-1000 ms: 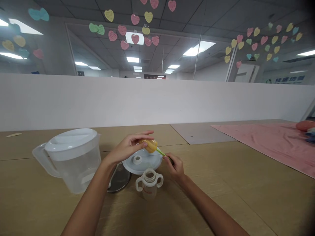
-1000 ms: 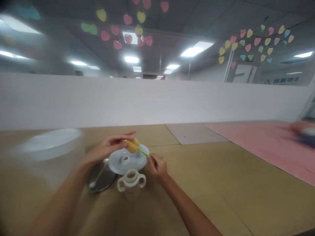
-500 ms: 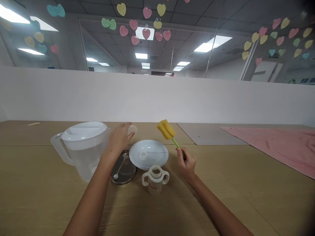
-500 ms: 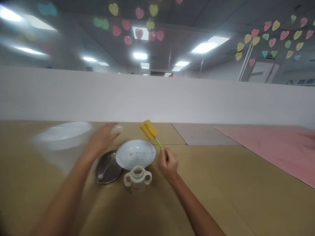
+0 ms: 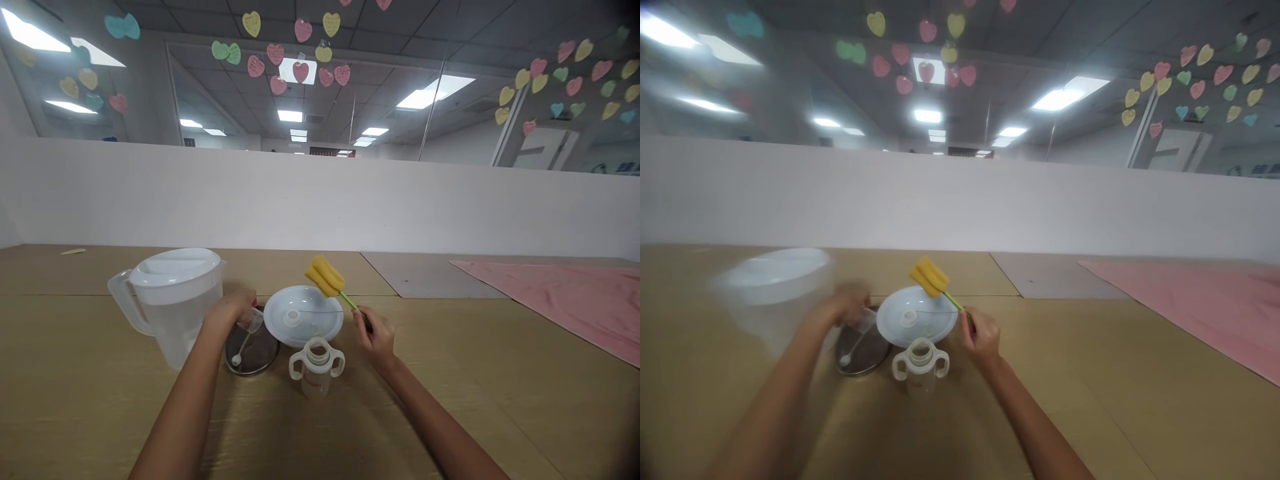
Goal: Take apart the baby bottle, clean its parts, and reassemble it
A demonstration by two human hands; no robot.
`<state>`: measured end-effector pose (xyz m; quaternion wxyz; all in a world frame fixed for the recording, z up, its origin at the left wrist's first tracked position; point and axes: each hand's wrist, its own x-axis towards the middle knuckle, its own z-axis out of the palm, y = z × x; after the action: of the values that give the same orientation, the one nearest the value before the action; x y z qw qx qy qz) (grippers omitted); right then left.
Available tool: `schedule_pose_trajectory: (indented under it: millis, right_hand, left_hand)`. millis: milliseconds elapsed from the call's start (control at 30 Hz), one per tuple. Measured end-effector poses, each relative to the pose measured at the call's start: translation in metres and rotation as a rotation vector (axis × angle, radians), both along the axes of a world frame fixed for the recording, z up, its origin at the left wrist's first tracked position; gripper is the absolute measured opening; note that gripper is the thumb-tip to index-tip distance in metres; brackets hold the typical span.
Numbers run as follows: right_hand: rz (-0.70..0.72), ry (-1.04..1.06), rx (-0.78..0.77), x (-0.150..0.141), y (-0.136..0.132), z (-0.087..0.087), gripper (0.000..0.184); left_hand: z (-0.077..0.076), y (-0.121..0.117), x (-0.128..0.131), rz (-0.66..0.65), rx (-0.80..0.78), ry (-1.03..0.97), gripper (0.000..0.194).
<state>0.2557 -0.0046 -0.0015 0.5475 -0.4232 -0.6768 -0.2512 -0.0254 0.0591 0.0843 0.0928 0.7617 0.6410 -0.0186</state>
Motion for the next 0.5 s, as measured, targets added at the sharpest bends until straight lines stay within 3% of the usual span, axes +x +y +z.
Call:
schedule_pose_trajectory:
  millis: [133, 333, 500]
  right_hand:
    - [-0.011, -0.010, -0.005, 0.001, 0.001, -0.001, 0.017]
    - [0.021, -0.043, 0.004, 0.002, 0.001, -0.002, 0.014]
    - [0.009, -0.050, 0.006, 0.003, 0.002, -0.003, 0.015]
  left_hand:
    - [-0.003, -0.003, 0.000, -0.006, -0.078, 0.003, 0.036]
    - [-0.018, 0.004, 0.010, 0.013, -0.035, -0.003, 0.024]
    - [-0.026, 0.011, 0.016, 0.061, 0.070, 0.067, 0.036]
